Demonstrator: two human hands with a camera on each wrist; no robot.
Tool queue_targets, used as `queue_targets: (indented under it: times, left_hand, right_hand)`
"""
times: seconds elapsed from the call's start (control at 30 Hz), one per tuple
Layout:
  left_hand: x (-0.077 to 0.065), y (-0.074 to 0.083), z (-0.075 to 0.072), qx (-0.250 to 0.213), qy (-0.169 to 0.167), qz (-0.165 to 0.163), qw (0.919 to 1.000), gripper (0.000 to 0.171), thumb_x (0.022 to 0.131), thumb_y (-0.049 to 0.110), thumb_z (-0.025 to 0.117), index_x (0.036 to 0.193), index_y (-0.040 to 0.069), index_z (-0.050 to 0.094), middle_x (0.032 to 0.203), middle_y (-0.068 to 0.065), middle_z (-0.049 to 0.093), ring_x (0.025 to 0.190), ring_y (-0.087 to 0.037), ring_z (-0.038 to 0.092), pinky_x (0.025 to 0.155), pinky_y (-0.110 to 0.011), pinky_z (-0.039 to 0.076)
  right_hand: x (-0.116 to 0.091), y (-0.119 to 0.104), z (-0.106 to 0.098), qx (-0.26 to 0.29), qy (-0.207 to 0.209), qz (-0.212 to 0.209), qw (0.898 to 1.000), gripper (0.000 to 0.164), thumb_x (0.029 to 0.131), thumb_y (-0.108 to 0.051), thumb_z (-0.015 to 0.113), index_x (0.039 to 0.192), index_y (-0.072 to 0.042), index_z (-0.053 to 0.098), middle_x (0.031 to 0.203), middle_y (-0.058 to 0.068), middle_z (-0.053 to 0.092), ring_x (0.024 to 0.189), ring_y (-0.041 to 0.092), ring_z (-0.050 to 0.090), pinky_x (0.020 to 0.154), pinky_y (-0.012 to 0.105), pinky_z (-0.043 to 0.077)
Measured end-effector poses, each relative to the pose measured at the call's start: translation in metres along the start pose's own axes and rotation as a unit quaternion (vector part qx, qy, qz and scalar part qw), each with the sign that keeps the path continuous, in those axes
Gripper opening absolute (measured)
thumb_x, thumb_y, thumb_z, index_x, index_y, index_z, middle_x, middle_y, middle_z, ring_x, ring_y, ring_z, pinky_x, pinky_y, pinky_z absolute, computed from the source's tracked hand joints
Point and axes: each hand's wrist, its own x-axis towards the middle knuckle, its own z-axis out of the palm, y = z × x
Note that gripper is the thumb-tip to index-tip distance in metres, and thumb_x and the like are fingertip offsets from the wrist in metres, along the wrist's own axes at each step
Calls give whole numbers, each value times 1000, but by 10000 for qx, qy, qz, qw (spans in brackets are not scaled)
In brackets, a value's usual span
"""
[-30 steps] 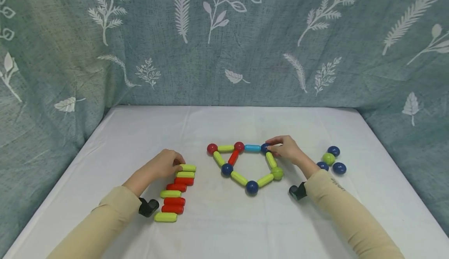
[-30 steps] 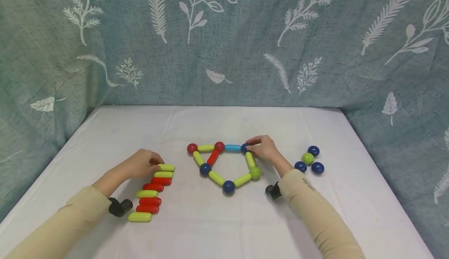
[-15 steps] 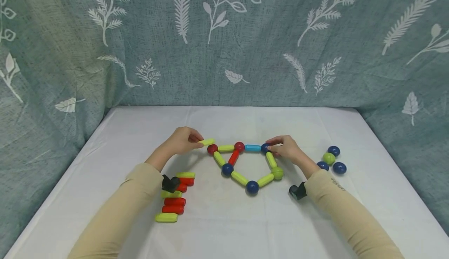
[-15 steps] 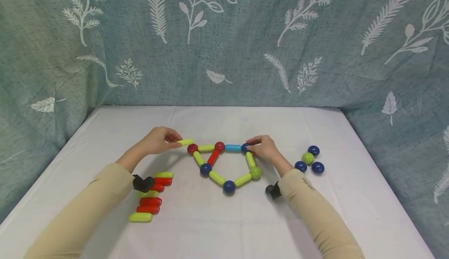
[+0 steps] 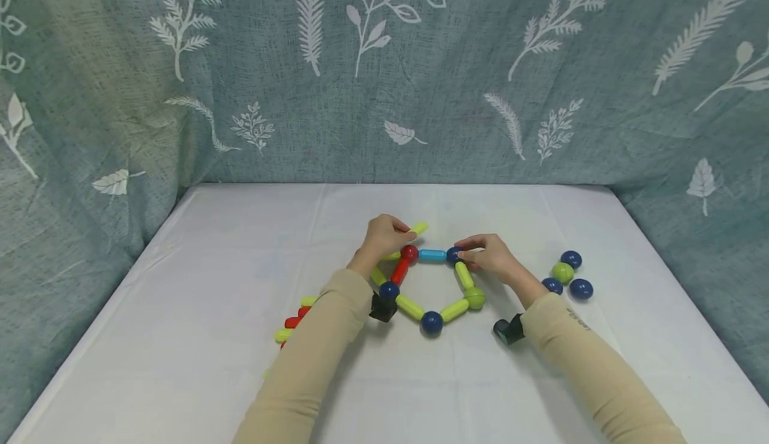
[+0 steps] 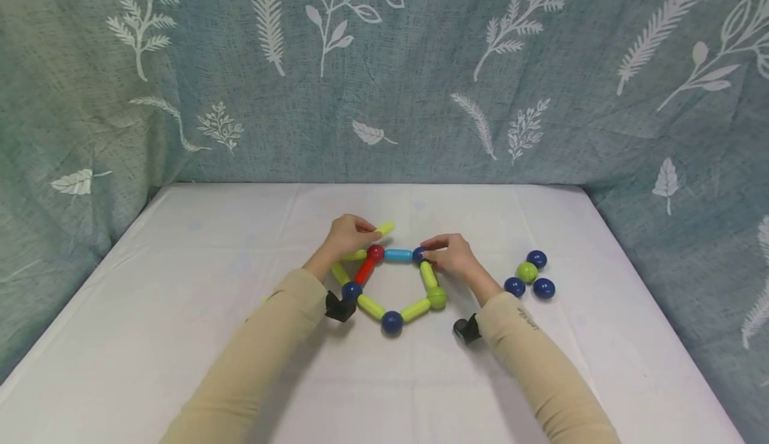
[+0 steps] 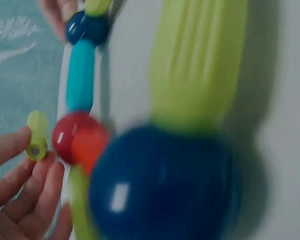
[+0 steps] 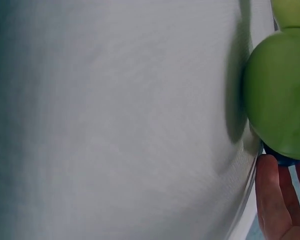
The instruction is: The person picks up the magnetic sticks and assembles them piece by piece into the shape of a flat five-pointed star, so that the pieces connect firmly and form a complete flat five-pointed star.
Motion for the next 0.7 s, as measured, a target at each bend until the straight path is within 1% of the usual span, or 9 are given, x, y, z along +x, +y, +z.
queue_targets:
  times: [0.1,0.17,0.23,0.4,0.57,0.7]
  left_hand:
    - [-1,5,12,112,154,-73,9998,25,84,23,66,97,2,69,94,-9,65,85,-21,59,71,-28,49]
    - [-1,7,18,161,270,-178,9993,24,84,24,66,96,3,69,92,-9,65,84,-21,59,69,-27,49]
    - [-1,6,21,200,317,-254,9990,25,84,24,67,95,3,69,92,-9,65,82,-21,59,68,-26,49]
    - [-1,5,27,217,368,-397,9983,24,82,24,67,93,2,69,94,-11,64,82,-22,59,70,-29,50]
    - [0,4,30,197,421,-584,9972,24,83,23,66,94,2,68,95,-11,63,82,-21,58,71,-29,50]
    - [-1,4,31,214,434,-607,9970,24,83,24,65,94,3,68,95,-10,63,82,-21,58,70,-29,50]
  right_hand:
    - [-1,0,-1,72,24,64,10000,29,90,-7,56,118,1,58,118,18,55,89,21,58,71,26,50]
    - [-1,0,-1,70,30,66,9999,29,91,-6,55,119,1,58,119,19,55,90,21,58,72,26,50]
    - [-2,-1,-1,80,46,79,9999,29,90,-6,56,119,1,58,119,19,55,91,22,58,72,27,50]
    - [0,-1,-1,81,35,130,9999,29,90,-5,56,118,1,58,118,19,55,92,23,58,73,27,51]
    - [1,-1,0,62,12,174,9998,29,90,-6,56,119,1,58,119,19,55,92,23,58,73,27,50]
    - [1,-1,0,56,2,192,9998,30,90,-5,56,119,1,58,120,19,54,91,22,58,72,27,50]
